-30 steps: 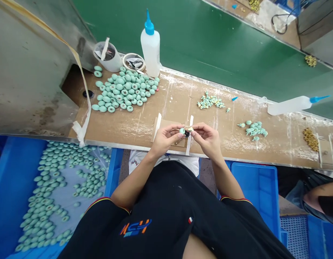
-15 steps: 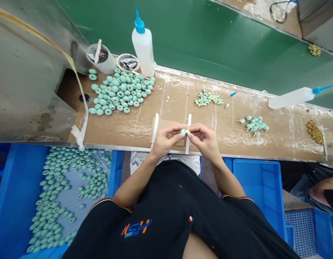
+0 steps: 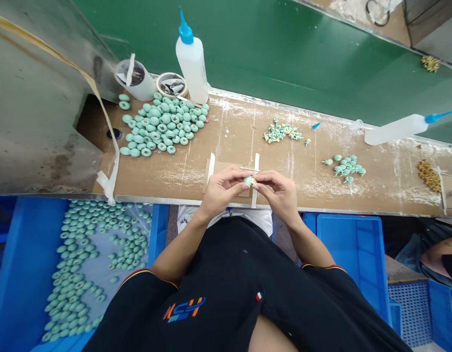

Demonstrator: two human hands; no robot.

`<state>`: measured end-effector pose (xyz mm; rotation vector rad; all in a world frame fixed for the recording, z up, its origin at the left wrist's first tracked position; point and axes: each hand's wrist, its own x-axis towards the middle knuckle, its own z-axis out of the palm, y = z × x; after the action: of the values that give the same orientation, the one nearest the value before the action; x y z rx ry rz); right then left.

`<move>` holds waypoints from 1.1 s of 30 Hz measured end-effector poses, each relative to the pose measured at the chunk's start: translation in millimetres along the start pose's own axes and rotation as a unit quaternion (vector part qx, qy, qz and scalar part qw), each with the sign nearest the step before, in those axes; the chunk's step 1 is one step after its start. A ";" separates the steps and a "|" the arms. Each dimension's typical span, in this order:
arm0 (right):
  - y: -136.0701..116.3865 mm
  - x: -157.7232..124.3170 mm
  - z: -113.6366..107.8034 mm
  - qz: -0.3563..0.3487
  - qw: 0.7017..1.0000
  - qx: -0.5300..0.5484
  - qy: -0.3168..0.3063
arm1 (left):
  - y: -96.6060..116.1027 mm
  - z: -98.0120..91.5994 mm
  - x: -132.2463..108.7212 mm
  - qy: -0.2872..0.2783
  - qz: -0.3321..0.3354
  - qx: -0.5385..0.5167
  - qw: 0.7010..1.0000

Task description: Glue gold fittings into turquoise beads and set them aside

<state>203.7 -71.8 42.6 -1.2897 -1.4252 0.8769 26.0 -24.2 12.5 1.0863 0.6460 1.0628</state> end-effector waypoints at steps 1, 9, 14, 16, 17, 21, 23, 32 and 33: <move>-1.4 -0.8 0.0 -0.004 1.000 -0.004 0.004 | 2.6 0.4 0.1 -0.001 -0.004 0.004 1.000; -3.7 -5.9 -3.3 -0.044 0.997 -0.050 -0.038 | 16.7 -1.4 -0.6 -0.071 -0.020 0.093 0.993; -3.5 -9.8 -7.3 -0.048 0.995 -0.062 -0.061 | 15.8 -0.1 -5.8 -0.083 -0.007 0.096 0.992; -4.4 -10.0 -7.8 -0.055 0.994 -0.067 -0.063 | 15.4 -0.8 -7.0 -0.078 -0.005 0.095 0.992; -4.9 -9.6 -7.8 -0.061 0.994 -0.070 -0.062 | 15.2 -1.5 -7.2 -0.075 -0.003 0.095 0.993; -6.2 -6.1 -6.3 -0.082 0.990 -0.097 -0.055 | 14.3 -3.7 -5.5 -0.056 0.004 0.071 0.996; -5.2 -4.9 -5.5 -0.092 0.987 -0.121 -0.045 | 13.2 -3.3 -4.6 -0.040 -0.003 0.051 0.998; -1.6 -13.1 -4.1 -0.154 0.965 -0.209 -0.043 | 7.5 9.5 -4.1 -0.019 -0.128 0.006 0.992; -2.3 -14.5 -4.6 -0.154 0.963 -0.217 -0.043 | 7.1 10.6 -3.1 -0.027 -0.131 0.012 0.991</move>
<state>206.8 -86.8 43.1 -1.3033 -1.9000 0.4273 31.2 -30.5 22.7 1.0166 0.7380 0.7985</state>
